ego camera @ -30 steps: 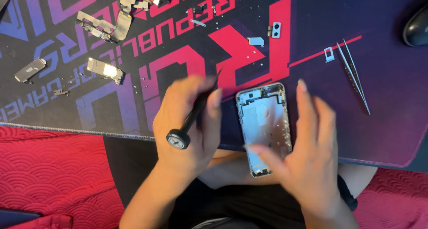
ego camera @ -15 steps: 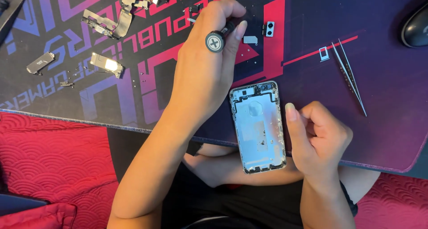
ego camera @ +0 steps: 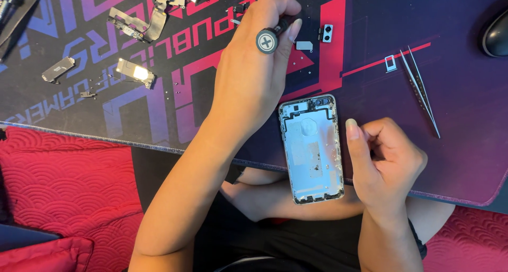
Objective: Cleaning adhesive residue and debris from the internal chassis of a disassembled mobile phone using a screwdriver and fingers.
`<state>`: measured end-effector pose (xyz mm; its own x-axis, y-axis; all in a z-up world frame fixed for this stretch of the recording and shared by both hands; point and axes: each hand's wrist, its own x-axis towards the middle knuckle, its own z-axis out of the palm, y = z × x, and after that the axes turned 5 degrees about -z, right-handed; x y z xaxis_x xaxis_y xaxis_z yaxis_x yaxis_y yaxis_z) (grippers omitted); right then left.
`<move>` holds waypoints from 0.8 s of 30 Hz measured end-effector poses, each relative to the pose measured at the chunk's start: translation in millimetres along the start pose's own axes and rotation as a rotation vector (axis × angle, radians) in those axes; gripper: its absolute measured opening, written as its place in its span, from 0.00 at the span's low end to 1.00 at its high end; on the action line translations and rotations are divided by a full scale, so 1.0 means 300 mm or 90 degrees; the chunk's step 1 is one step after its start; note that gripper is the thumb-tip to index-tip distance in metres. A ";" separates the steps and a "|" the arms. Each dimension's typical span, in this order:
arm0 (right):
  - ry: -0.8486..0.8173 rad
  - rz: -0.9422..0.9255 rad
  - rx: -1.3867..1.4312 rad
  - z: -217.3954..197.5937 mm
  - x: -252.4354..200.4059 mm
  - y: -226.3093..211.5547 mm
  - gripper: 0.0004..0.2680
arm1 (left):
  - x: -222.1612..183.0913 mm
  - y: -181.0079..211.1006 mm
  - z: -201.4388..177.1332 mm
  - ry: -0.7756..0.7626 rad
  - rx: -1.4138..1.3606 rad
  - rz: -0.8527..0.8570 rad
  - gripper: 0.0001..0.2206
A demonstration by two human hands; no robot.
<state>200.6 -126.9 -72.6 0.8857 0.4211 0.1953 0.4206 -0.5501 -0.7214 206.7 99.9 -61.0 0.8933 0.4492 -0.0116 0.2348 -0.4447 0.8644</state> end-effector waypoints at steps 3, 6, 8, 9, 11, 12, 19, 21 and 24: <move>0.010 -0.002 0.012 0.002 -0.004 0.004 0.14 | -0.010 -0.005 -0.005 0.011 -0.021 0.027 0.07; 0.009 -0.005 0.040 0.005 0.004 -0.010 0.13 | -0.045 -0.002 -0.011 0.030 -0.038 0.067 0.06; 0.013 -0.003 0.025 0.010 -0.004 0.000 0.10 | -0.118 0.006 -0.024 0.027 -0.105 0.122 0.05; 0.016 -0.002 0.011 0.015 -0.007 0.007 0.08 | -0.152 0.008 -0.030 0.026 -0.170 0.177 0.05; -0.003 -0.017 0.046 0.013 0.018 -0.025 0.06 | -0.247 -0.011 -0.016 -0.005 -0.224 0.167 0.07; -0.028 -0.034 0.081 0.013 0.026 -0.036 0.08 | -0.297 -0.027 -0.004 -0.030 -0.279 0.154 0.10; -0.035 -0.048 0.060 0.014 0.021 -0.019 0.09 | -0.328 -0.118 0.081 -0.210 -0.239 0.469 0.11; -0.030 -0.062 0.045 0.015 0.027 -0.018 0.10 | -0.319 -0.105 0.083 -0.119 -0.175 0.497 0.12; -0.011 -0.040 0.023 0.011 0.034 -0.022 0.08 | -0.326 -0.115 0.082 -0.132 -0.170 0.475 0.12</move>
<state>206.2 -116.5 -68.0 0.8539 0.4667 0.2303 0.4683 -0.4960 -0.7312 120.8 52.2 -102.1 0.8376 -0.0556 0.5434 -0.5247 -0.3583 0.7722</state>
